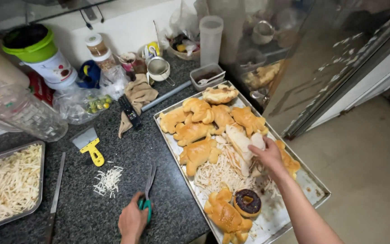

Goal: The recorder uses a pair of scissors to cut thin strips of dough for bakery decoration.

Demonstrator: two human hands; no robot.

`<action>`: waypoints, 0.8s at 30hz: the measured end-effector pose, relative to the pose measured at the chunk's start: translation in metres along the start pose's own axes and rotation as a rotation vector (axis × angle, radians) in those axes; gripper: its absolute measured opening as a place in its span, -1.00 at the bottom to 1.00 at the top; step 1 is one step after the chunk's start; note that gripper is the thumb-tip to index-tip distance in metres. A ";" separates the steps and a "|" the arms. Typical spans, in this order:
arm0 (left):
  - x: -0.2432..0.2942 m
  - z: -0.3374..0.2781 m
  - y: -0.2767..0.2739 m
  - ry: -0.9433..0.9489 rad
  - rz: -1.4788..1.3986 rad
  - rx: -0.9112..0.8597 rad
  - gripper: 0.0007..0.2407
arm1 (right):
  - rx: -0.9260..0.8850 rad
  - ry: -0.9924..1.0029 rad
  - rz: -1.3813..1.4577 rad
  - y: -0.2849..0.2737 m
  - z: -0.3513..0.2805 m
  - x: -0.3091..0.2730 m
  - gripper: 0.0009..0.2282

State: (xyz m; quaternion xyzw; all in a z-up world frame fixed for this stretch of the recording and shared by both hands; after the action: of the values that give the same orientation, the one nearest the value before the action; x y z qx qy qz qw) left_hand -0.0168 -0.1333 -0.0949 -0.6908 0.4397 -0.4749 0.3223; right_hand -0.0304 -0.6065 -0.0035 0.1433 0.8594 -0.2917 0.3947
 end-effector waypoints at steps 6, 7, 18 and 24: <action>-0.003 0.007 0.002 0.046 -0.010 0.026 -0.57 | -0.373 0.189 0.736 0.008 -0.011 -0.003 -0.63; -0.009 0.005 0.012 0.043 -0.012 0.034 -0.57 | -0.381 0.184 0.735 0.013 0.008 0.017 -0.63; -0.048 0.059 0.078 0.016 -0.029 -0.013 -0.50 | -0.702 0.152 0.587 0.145 -0.005 -0.047 -0.71; -0.091 0.040 0.046 0.076 -0.430 0.120 -0.51 | -0.786 0.097 0.368 0.238 -0.073 -0.089 -0.69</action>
State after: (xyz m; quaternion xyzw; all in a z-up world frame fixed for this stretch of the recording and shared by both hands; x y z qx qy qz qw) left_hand -0.0079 -0.0682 -0.1824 -0.7299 0.2652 -0.5835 0.2374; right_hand 0.0970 -0.3752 0.0098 0.1463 0.8828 0.1398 0.4240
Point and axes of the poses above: each hand's wrist, its own z-axis towards the middle knuckle, its own y-axis out of the palm, x = y × z, the point moved 2 cm from there along z, towards the middle knuckle, and after that the axes turned 12 degrees about y, right-handed, at the moved point
